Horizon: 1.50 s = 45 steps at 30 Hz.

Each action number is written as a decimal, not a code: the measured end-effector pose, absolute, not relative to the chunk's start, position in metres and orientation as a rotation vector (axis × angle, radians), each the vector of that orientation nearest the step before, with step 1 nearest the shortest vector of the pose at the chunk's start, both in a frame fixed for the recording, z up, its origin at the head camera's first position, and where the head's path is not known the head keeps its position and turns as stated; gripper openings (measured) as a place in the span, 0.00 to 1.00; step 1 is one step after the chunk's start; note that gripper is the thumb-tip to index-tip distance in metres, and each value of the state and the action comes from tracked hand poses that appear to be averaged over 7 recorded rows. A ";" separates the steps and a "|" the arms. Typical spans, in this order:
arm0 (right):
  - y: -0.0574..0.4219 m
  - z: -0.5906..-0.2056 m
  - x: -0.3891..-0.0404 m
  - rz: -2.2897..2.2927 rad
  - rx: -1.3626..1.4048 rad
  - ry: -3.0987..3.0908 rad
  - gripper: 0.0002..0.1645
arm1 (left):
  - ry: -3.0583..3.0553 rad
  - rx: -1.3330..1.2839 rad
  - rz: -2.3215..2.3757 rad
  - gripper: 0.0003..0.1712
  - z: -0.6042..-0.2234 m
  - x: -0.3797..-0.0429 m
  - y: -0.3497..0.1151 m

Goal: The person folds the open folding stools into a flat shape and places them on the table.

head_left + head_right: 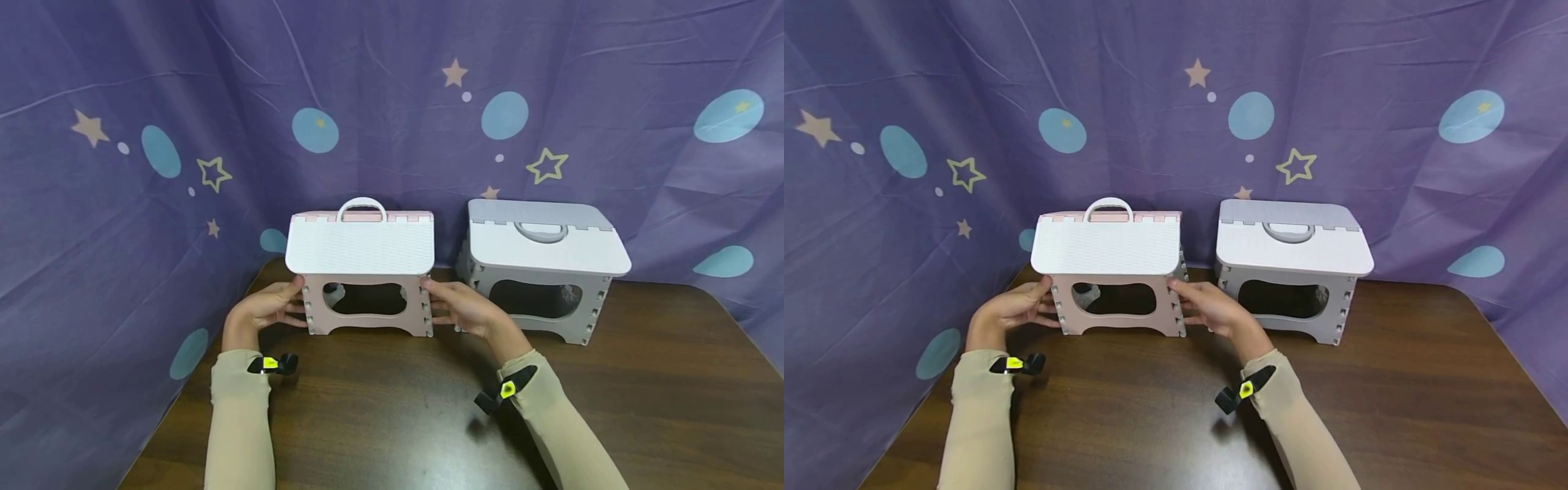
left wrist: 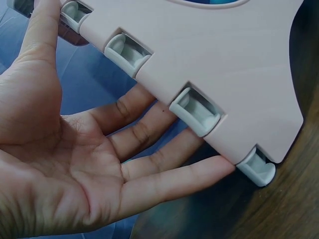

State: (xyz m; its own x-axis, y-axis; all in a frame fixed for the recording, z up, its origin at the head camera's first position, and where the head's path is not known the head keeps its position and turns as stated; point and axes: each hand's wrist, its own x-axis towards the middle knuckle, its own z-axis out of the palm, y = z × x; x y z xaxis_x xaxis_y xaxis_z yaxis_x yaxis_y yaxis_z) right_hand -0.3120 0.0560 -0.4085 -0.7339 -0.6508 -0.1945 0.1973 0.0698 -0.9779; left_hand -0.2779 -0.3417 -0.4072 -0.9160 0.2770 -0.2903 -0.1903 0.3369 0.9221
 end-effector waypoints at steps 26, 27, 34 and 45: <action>0.057 -0.410 -0.315 -1.734 -0.467 1.717 0.42 | 2.231 0.100 1.595 0.56 -0.408 -0.279 -0.344; 0.057 -0.410 -0.315 -1.735 -0.464 1.716 0.42 | 2.230 0.102 1.595 0.55 -0.409 -0.279 -0.344; 0.057 -0.410 -0.315 -1.731 -0.469 1.714 0.42 | 2.227 0.124 1.588 0.54 -0.409 -0.279 -0.344; 0.058 -0.410 -0.315 -1.735 -0.465 1.705 0.41 | 2.219 0.116 1.598 0.54 -0.410 -0.280 -0.343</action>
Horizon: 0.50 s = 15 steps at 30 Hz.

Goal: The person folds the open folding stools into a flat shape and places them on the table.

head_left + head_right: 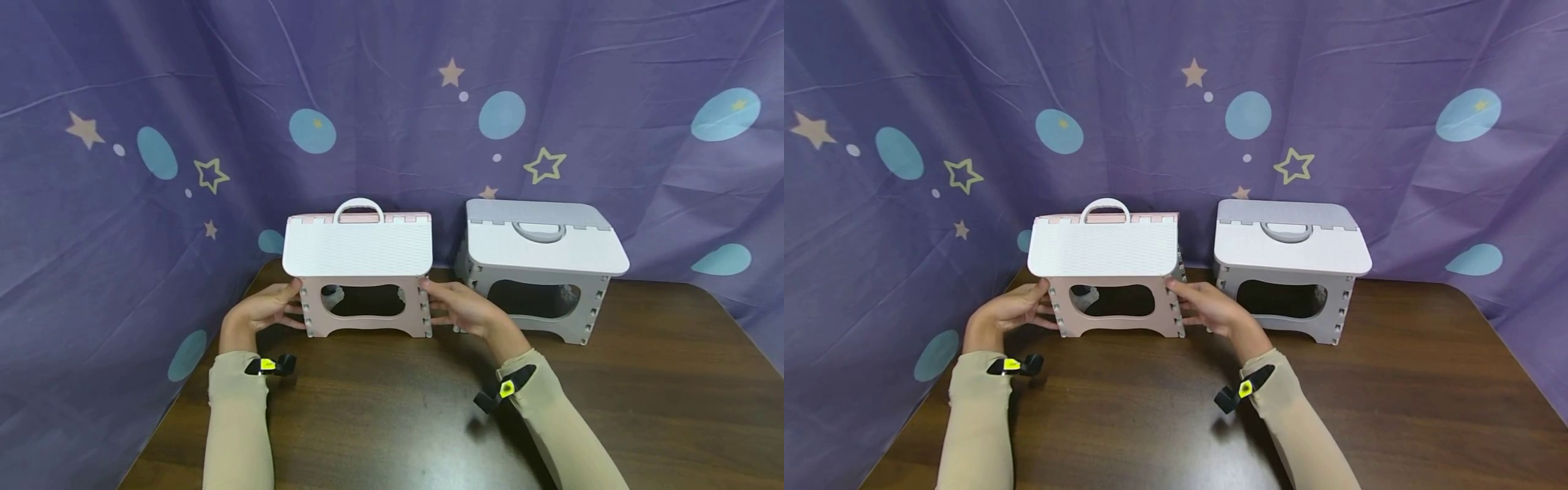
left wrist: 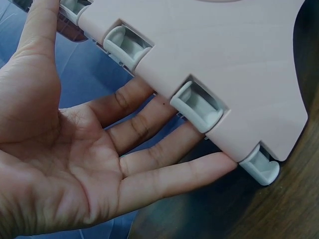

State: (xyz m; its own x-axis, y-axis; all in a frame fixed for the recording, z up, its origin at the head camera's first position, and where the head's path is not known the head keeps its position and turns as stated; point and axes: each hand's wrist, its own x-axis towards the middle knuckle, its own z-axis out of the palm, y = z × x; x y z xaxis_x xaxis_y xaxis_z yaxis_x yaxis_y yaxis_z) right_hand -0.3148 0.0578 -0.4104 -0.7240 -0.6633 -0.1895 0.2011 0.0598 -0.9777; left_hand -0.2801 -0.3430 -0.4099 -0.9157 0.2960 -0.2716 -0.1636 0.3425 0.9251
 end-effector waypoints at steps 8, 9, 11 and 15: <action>0.057 -0.409 -0.314 -1.741 -0.471 1.688 0.41 | 2.216 0.153 1.605 0.57 -0.410 -0.279 -0.344; 0.057 -0.409 -0.314 -1.741 -0.473 1.688 0.41 | 2.212 0.152 1.610 0.57 -0.410 -0.279 -0.344; 0.057 -0.409 -0.314 -1.742 -0.460 1.690 0.41 | 2.211 0.156 1.607 0.57 -0.409 -0.279 -0.344; 0.057 -0.409 -0.314 -1.746 -0.447 1.695 0.41 | 2.211 0.157 1.597 0.56 -0.409 -0.279 -0.344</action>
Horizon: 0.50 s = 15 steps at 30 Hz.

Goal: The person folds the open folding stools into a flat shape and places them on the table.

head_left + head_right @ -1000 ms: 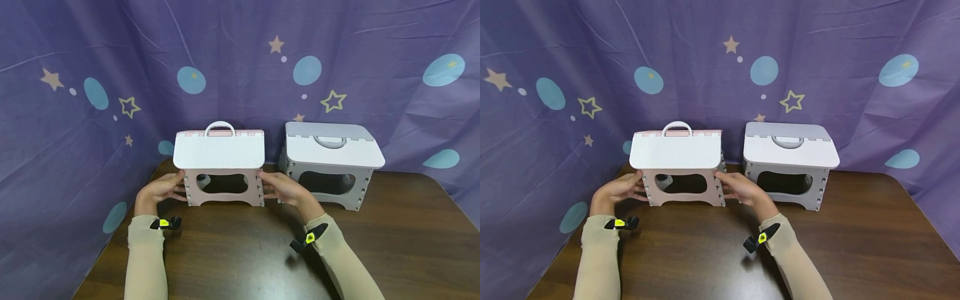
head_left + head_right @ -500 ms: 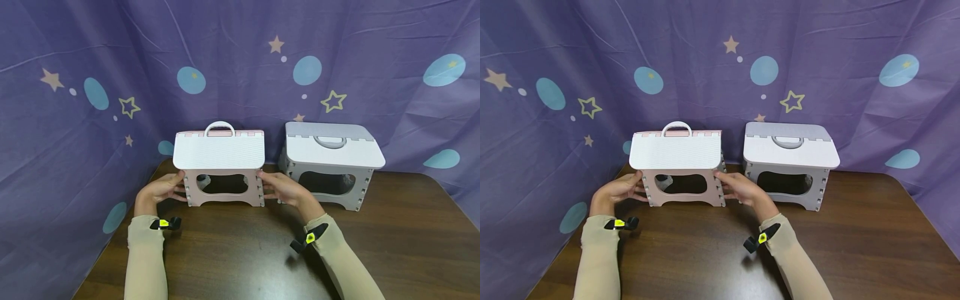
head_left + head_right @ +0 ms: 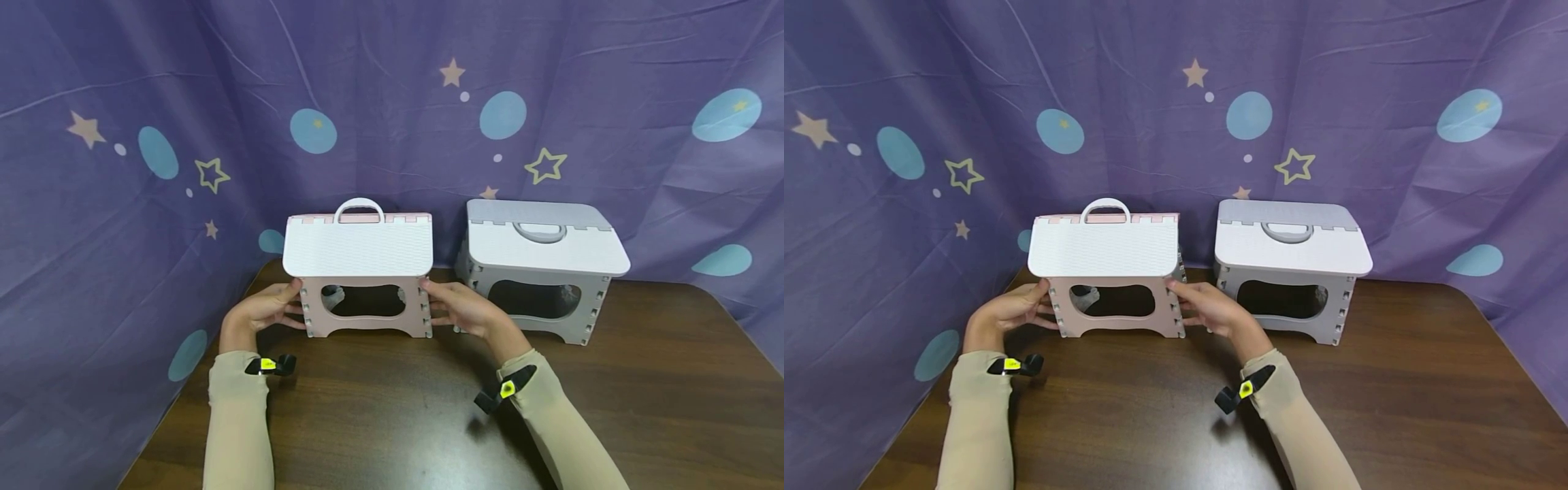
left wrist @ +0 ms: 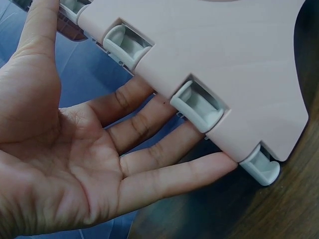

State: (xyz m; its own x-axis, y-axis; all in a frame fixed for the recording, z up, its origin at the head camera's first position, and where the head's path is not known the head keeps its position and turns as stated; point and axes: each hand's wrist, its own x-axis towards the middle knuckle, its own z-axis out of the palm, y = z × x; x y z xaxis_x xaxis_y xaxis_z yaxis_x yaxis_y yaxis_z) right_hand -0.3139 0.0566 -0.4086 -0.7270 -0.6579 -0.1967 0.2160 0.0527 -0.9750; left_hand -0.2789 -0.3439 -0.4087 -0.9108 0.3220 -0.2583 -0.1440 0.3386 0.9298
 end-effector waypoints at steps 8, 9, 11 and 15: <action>0.057 -0.408 -0.313 -1.744 -0.462 1.696 0.42 | 2.221 0.154 1.580 0.56 -0.408 -0.279 -0.343; 0.057 -0.408 -0.313 -1.743 -0.465 1.695 0.42 | 2.223 0.152 1.578 0.56 -0.408 -0.279 -0.343; 0.057 -0.408 -0.313 -1.743 -0.465 1.692 0.42 | 2.225 0.145 1.578 0.57 -0.408 -0.278 -0.343; 0.057 -0.408 -0.314 -1.743 -0.461 1.686 0.42 | 2.226 0.133 1.586 0.57 -0.408 -0.278 -0.343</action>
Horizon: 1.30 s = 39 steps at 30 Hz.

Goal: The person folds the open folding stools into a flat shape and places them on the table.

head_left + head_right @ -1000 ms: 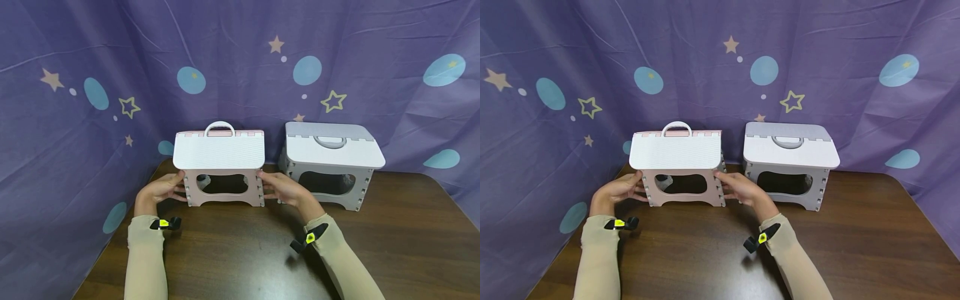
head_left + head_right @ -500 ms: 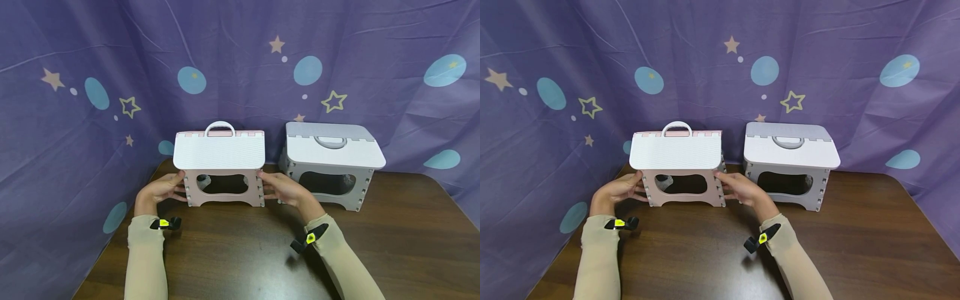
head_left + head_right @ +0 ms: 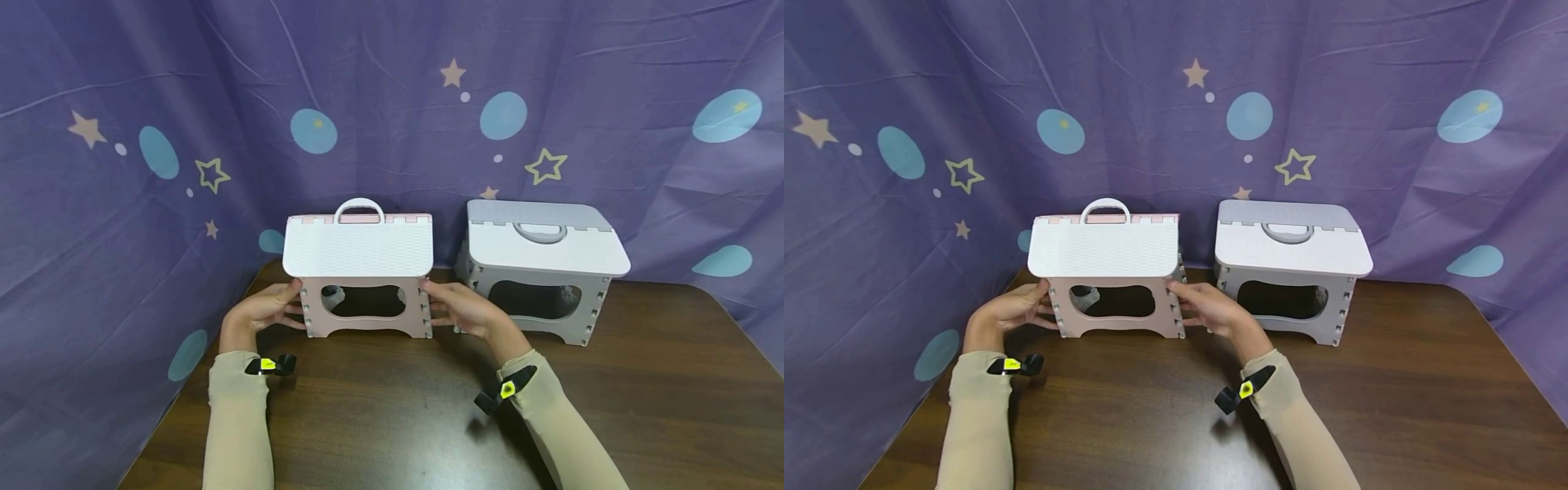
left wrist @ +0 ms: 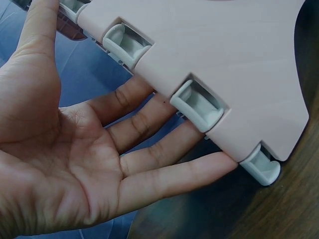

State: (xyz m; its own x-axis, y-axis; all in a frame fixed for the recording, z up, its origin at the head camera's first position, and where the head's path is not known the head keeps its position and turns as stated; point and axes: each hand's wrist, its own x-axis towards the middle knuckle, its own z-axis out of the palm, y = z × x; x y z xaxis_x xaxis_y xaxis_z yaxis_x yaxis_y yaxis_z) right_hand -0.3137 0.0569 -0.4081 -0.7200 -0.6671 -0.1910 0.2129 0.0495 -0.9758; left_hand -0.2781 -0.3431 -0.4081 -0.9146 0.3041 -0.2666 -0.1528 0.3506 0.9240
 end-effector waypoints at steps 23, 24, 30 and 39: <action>0.057 -0.408 -0.314 -1.727 -0.454 1.703 0.42 | 2.229 0.126 1.581 0.57 -0.407 -0.278 -0.343; 0.057 -0.408 -0.314 -1.727 -0.453 1.702 0.42 | 2.229 0.123 1.581 0.58 -0.407 -0.278 -0.343; 0.056 -0.408 -0.314 -1.726 -0.458 1.707 0.42 | 2.236 0.124 1.577 0.57 -0.407 -0.278 -0.343; 0.057 -0.408 -0.313 -1.726 -0.459 1.699 0.43 | 2.237 0.126 1.584 0.58 -0.408 -0.278 -0.343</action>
